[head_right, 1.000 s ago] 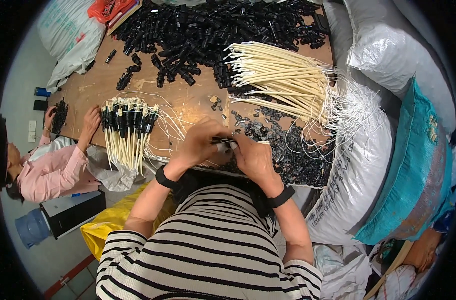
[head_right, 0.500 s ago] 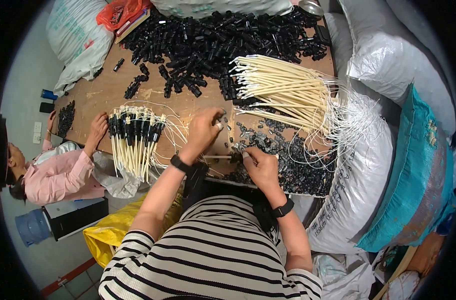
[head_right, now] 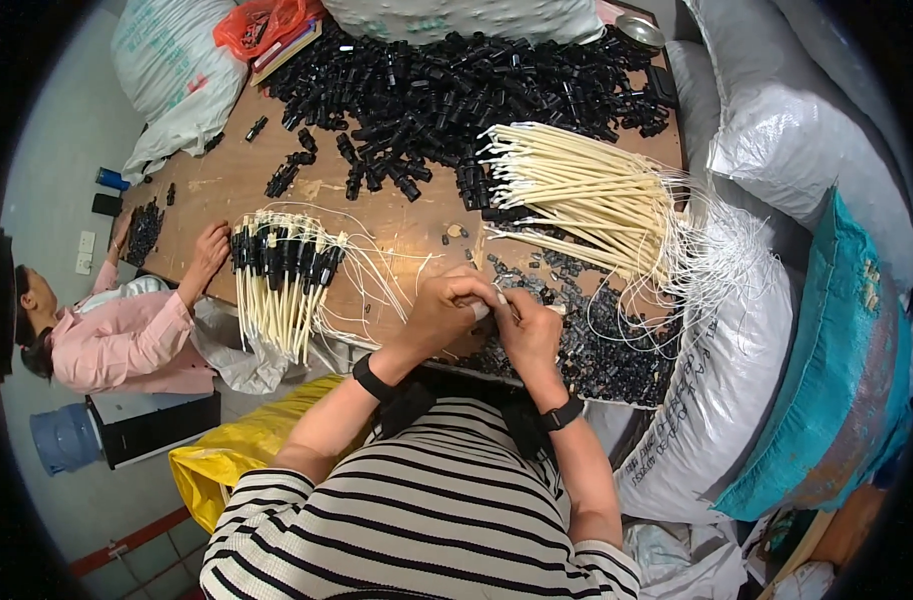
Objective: The person assembles components by hand by inserting a white tube into a black plastic part and sliding a small black ring over the tube to secure it. This process is repeated multiple times, with the person occasionally moving finished assemblies aside and reaching for more parts from the piles.
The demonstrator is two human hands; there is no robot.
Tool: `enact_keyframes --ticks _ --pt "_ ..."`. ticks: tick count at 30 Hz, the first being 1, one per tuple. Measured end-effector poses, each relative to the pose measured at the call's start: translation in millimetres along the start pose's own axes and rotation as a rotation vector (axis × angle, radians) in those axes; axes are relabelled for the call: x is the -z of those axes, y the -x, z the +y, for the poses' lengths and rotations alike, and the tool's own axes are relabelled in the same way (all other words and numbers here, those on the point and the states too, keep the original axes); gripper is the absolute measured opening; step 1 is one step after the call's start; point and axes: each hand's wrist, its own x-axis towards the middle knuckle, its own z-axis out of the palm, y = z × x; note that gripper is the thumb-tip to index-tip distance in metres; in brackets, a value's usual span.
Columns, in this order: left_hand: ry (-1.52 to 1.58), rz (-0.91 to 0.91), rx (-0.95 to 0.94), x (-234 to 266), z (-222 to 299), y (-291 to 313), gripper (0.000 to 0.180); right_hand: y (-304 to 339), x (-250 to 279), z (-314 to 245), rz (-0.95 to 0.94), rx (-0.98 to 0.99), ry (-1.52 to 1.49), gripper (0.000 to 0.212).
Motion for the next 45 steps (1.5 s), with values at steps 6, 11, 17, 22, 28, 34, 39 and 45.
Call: enact_keyframes --ticks 6,11,17,22,28,34,39,45 --pt "0.257 0.124 0.478 5.2 0.2 4.9 0.013 5.8 -5.2 -13.6 0.056 0.234 0.27 0.012" --pt "0.093 0.081 0.415 12.6 -2.7 6.1 0.008 7.4 -2.9 -14.2 0.072 0.322 0.16 0.016" --pt "-0.447 0.238 -0.087 12.1 2.3 1.6 0.021 8.2 12.1 -18.4 -0.005 0.063 0.221 0.019" --pt "-0.619 0.037 -0.369 16.4 19.4 -4.8 0.031 -0.2 33.1 -8.6 -0.406 -0.601 -0.781 0.016" --pt "-0.529 -0.268 0.041 31.9 10.1 0.9 0.036 5.2 38.8 -23.0 -0.201 0.412 0.248 0.039" --pt "-0.61 -0.157 -0.126 11.2 15.1 11.7 0.018 1.8 23.3 -21.9 -0.141 0.026 0.041 0.018" --pt "-0.865 -0.188 -0.127 23.1 30.5 21.7 0.015 -0.3 12.7 -30.4 -0.32 -0.17 -0.118 0.022" --pt "-1.036 0.329 -0.254 95.8 20.3 34.0 0.015 -18.6 24.0 -46.7 0.116 0.465 0.151 0.006"
